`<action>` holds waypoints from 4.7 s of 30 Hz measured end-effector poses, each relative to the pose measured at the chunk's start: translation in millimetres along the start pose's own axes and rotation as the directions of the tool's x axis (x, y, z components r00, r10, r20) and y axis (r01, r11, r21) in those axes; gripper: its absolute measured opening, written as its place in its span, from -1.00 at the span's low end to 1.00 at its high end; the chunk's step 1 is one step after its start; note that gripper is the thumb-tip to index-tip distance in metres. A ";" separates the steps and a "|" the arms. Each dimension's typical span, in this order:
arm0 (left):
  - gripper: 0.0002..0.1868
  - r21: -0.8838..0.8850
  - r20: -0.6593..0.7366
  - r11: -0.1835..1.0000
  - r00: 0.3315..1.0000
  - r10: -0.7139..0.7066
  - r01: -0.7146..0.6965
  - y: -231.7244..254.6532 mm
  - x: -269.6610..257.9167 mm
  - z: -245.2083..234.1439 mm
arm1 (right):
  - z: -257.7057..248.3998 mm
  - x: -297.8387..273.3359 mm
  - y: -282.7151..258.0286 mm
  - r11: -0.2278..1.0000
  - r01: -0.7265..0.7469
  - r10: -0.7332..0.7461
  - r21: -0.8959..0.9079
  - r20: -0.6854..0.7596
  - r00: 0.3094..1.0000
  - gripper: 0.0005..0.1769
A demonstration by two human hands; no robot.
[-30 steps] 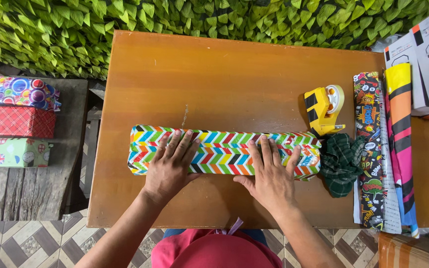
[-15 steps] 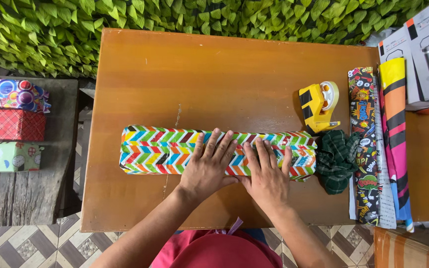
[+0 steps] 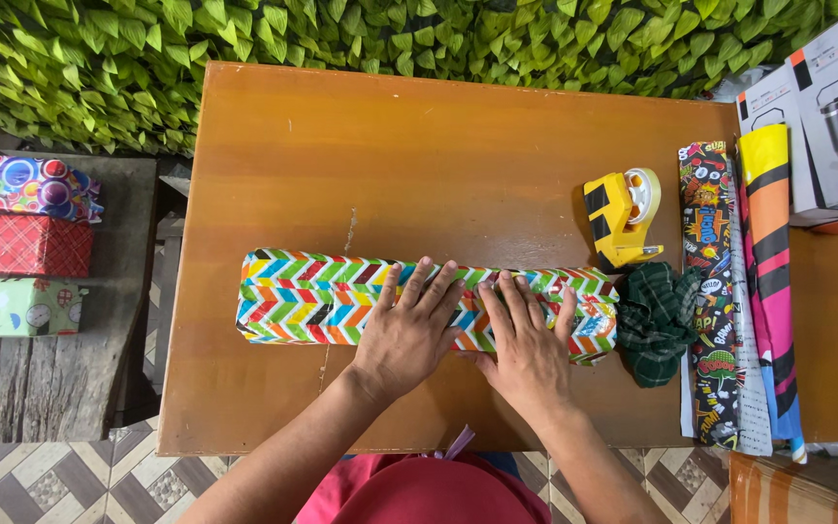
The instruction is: The person wipes a table with a cloth, then places a rectangular box on a sheet of wrapping paper. They fold the paper around the box and secure it with tape from a dispenser, completing the wrapping of the gift.
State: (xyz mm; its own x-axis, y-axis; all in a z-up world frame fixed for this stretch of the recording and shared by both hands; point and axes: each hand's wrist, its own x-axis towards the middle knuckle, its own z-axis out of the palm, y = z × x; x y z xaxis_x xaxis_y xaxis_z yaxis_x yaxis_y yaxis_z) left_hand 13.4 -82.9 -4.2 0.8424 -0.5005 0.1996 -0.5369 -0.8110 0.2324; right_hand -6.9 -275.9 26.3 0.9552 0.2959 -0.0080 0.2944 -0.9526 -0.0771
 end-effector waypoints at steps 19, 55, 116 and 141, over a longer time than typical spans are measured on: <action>0.00 -0.066 0.179 0.997 0.982 0.059 -0.048 10.7 21.7 -23.5 | 3.7 -4.3 24.3 0.975 0.158 -0.130 0.159 -0.171 0.977 0.04; -0.07 -0.002 0.073 0.970 0.968 -0.241 0.242 45.8 33.4 -9.5 | -7.1 0.1 68.9 0.983 0.182 -0.182 -0.015 -0.128 0.975 -0.11; -0.21 -0.062 0.131 0.993 0.987 -0.089 0.098 47.3 64.6 -11.5 | 1.7 19.8 86.9 0.959 0.252 -0.196 0.133 -0.333 0.922 -0.42; -0.55 -0.479 -0.070 0.756 0.839 -0.540 0.446 9.2 87.2 2.0 | 5.1 59.9 68.9 0.755 0.553 -0.505 0.352 -0.224 0.833 -0.76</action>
State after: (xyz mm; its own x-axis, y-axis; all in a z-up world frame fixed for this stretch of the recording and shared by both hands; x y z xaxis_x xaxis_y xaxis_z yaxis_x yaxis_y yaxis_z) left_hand 82.0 -134.7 13.4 0.9933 0.0393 0.1089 -0.0516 -0.6911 0.7210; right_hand 70.5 -323.5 15.5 0.6540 0.7119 0.2560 0.7397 -0.5308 -0.4137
